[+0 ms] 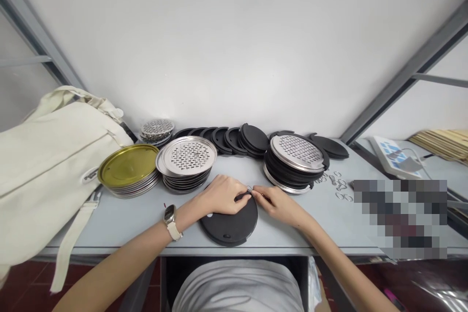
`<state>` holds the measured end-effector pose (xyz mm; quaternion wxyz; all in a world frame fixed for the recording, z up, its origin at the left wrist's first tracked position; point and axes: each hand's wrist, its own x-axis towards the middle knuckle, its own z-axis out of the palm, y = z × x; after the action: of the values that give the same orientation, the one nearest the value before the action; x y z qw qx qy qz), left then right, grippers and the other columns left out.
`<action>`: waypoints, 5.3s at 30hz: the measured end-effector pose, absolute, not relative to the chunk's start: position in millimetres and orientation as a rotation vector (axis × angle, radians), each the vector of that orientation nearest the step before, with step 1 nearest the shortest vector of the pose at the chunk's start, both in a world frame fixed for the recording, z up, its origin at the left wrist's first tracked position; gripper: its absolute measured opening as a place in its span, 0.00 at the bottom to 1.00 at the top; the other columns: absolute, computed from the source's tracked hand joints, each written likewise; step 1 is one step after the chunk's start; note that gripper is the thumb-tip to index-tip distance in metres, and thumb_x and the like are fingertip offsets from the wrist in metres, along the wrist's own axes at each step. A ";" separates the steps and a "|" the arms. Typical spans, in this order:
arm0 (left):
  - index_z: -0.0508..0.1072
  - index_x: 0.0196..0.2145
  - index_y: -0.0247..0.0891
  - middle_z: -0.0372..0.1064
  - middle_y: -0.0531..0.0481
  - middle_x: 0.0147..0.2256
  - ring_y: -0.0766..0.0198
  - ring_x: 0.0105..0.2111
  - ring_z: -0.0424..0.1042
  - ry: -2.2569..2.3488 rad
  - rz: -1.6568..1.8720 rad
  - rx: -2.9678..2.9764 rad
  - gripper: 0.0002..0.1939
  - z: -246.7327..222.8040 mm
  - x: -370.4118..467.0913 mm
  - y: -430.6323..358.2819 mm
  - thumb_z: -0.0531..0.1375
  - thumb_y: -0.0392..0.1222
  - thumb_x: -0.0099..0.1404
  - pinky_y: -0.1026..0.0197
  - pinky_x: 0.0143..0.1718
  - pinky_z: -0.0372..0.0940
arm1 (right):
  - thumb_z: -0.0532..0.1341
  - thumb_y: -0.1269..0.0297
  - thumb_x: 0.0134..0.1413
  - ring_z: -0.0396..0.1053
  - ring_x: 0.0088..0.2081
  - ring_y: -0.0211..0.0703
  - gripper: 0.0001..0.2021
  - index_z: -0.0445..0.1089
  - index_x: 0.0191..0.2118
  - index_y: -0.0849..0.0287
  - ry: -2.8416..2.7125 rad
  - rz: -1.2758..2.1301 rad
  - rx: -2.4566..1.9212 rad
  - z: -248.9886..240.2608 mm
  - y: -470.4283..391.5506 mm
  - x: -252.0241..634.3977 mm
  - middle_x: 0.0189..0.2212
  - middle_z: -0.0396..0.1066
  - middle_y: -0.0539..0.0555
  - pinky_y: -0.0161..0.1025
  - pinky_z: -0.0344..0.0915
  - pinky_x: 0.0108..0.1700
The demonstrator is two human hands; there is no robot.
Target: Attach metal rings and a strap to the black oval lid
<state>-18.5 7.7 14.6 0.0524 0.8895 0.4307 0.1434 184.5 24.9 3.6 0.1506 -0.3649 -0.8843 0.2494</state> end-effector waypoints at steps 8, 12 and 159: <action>0.75 0.27 0.37 0.74 0.49 0.27 0.62 0.26 0.71 1.322 0.417 2.698 0.14 14.4 -17.9 8.1 0.54 0.45 0.65 0.62 0.25 0.53 | 0.47 0.63 0.66 0.54 0.21 0.36 0.18 0.62 0.25 0.58 -2.549 0.697 -1.046 3.6 26.4 184.2 0.18 0.58 0.46 0.35 0.48 0.25; 0.74 0.27 0.38 0.74 0.49 0.26 0.62 0.26 0.71 1.319 0.432 2.712 0.14 14.2 -18.0 7.7 0.54 0.45 0.65 0.61 0.25 0.52 | 0.47 0.63 0.66 0.54 0.21 0.36 0.17 0.60 0.25 0.57 -2.534 0.702 -1.052 2.1 25.1 184.4 0.18 0.57 0.46 0.35 0.48 0.26; 0.60 0.18 0.37 0.62 0.54 0.17 0.68 0.18 0.55 1.318 0.507 2.670 0.16 8.4 -22.0 12.7 0.55 0.44 0.61 0.60 0.22 0.41 | 0.55 0.56 0.63 0.54 0.25 0.34 0.15 0.69 0.47 0.61 -2.044 1.195 -0.946 -19.2 20.7 184.0 0.23 0.57 0.46 0.32 0.53 0.27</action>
<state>-22.0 12.7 8.4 0.0607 0.8823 0.4356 0.1675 184.0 20.7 -19.2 0.2916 -0.3550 -0.7668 0.4483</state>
